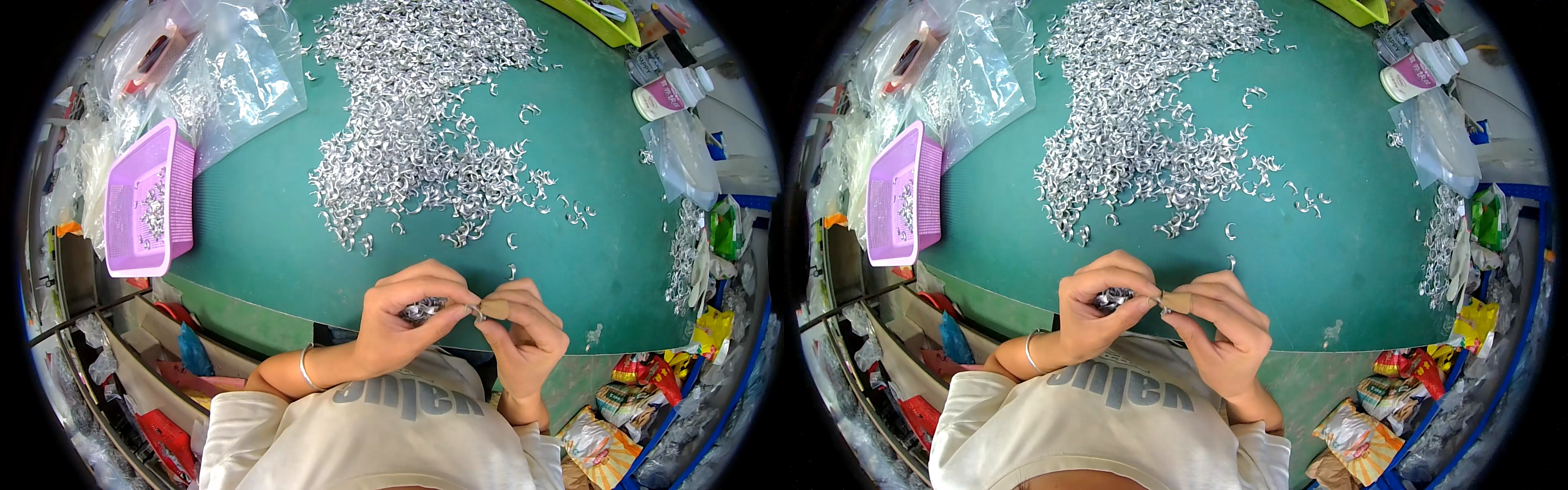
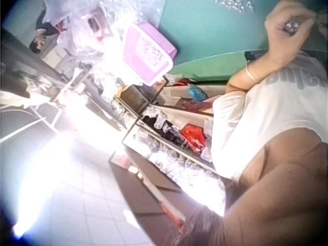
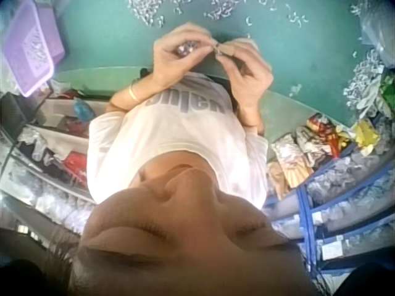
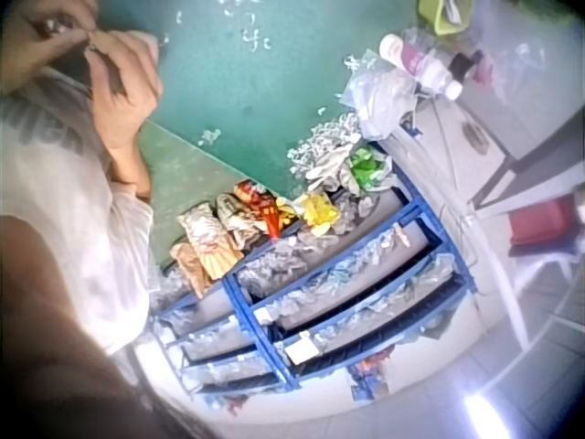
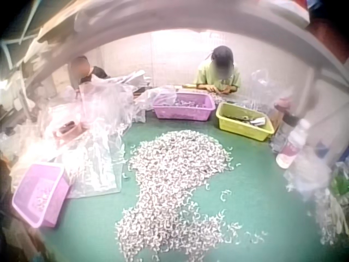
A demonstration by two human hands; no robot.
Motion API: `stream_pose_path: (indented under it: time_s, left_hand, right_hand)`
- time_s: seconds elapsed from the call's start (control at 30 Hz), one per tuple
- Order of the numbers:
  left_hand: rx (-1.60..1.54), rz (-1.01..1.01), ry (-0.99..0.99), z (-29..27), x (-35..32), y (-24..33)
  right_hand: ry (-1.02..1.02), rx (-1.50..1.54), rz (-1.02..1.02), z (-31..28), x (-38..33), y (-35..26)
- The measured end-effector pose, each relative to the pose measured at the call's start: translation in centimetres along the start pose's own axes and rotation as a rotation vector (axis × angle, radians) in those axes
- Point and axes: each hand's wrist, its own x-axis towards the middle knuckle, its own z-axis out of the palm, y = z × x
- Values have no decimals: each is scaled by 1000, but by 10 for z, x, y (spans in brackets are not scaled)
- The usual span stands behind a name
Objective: The person sorts through a pile of small silver metal pieces on a green table by hand, picking up individual pieces and placing them into a pink plastic tray.
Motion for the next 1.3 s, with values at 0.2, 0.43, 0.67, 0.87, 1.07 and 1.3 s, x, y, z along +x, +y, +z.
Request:
stream_pose_path:
  time_s: [0.2,0.43,0.67,0.87,1.07,1.3]
  left_hand:
    - [-190,-206,39,-2,-2,-2]
    - [203,186,107,0,-2,-2]
    - [225,263,105,3,-4,-2]
    - [351,294,-10,0,-8,4]
    - [421,417,-48,1,-9,6]
    - [500,502,-120,-2,-11,8]
  right_hand:
    - [1,-73,88,-12,3,7]
    - [-22,-100,151,-17,2,3]
    - [47,144,128,6,-5,4]
    - [26,121,74,5,-2,1]
    - [15,137,60,6,-3,1]
    - [7,187,4,8,-5,4]
